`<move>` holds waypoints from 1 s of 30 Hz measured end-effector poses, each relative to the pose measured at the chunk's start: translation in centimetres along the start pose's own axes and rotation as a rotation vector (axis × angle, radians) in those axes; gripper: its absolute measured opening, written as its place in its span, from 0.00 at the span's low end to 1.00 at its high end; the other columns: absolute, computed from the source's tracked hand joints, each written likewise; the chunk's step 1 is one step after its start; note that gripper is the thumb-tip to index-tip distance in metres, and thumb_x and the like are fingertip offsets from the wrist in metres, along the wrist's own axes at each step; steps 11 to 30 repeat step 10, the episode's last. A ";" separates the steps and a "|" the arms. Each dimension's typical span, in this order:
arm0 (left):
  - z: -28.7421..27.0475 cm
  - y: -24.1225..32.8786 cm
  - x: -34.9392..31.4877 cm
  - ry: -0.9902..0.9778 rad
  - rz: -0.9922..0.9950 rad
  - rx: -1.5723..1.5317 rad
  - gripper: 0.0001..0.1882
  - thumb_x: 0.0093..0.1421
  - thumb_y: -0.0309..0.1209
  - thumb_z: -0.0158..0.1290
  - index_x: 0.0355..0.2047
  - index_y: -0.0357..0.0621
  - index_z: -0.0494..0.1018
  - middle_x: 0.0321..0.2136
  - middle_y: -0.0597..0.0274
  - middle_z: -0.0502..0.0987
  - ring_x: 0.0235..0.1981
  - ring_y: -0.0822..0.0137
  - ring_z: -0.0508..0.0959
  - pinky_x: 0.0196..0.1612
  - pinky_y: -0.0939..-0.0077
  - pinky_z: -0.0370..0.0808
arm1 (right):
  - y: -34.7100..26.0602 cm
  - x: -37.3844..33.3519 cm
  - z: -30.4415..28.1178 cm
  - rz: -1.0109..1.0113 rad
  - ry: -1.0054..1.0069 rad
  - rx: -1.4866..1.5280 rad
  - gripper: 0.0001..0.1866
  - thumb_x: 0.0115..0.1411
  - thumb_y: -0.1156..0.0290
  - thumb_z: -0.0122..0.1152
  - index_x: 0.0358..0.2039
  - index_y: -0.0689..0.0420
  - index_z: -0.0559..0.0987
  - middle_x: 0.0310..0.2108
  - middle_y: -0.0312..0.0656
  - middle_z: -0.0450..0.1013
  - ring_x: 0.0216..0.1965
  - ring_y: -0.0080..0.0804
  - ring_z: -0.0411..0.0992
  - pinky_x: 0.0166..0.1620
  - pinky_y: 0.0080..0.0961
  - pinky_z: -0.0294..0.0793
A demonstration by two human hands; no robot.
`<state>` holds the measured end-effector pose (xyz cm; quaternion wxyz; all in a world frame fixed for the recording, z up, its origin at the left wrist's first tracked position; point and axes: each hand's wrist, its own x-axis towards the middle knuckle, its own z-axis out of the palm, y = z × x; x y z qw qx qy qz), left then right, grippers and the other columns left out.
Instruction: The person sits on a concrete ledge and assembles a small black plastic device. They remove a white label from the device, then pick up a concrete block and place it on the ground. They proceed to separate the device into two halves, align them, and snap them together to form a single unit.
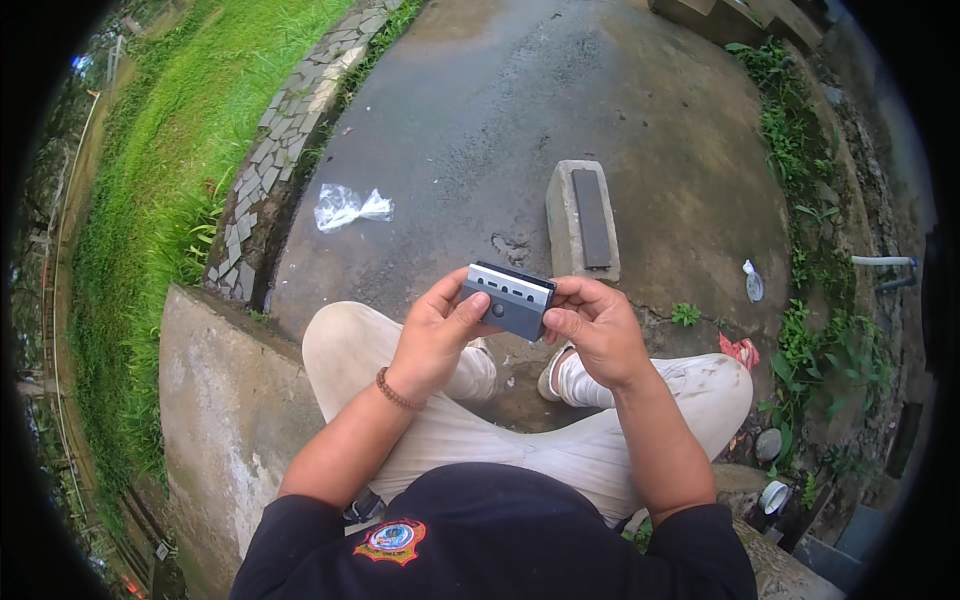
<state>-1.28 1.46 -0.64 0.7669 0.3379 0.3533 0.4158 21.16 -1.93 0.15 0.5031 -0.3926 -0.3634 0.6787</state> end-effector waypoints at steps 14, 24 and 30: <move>-0.9 -0.8 0.2 0.012 0.076 0.067 0.20 0.69 0.30 0.58 0.58 0.38 0.68 0.49 0.58 0.79 0.49 0.65 0.81 0.54 0.63 0.80 | 1.1 -0.1 0.7 -0.097 0.014 -0.158 0.27 0.65 0.68 0.69 0.61 0.61 0.72 0.52 0.44 0.77 0.50 0.33 0.77 0.57 0.28 0.75; -0.9 -0.8 0.2 0.012 0.076 0.067 0.20 0.69 0.30 0.58 0.58 0.38 0.68 0.49 0.58 0.79 0.49 0.65 0.81 0.54 0.63 0.80 | 1.1 -0.1 0.7 -0.097 0.014 -0.158 0.27 0.65 0.68 0.69 0.61 0.61 0.72 0.52 0.44 0.77 0.50 0.33 0.77 0.57 0.28 0.75; -0.9 -0.8 0.2 0.012 0.076 0.067 0.20 0.69 0.30 0.58 0.58 0.38 0.68 0.49 0.58 0.79 0.49 0.65 0.81 0.54 0.63 0.80 | 1.1 -0.1 0.7 -0.097 0.014 -0.158 0.27 0.65 0.68 0.69 0.61 0.61 0.72 0.52 0.44 0.77 0.50 0.33 0.77 0.57 0.28 0.75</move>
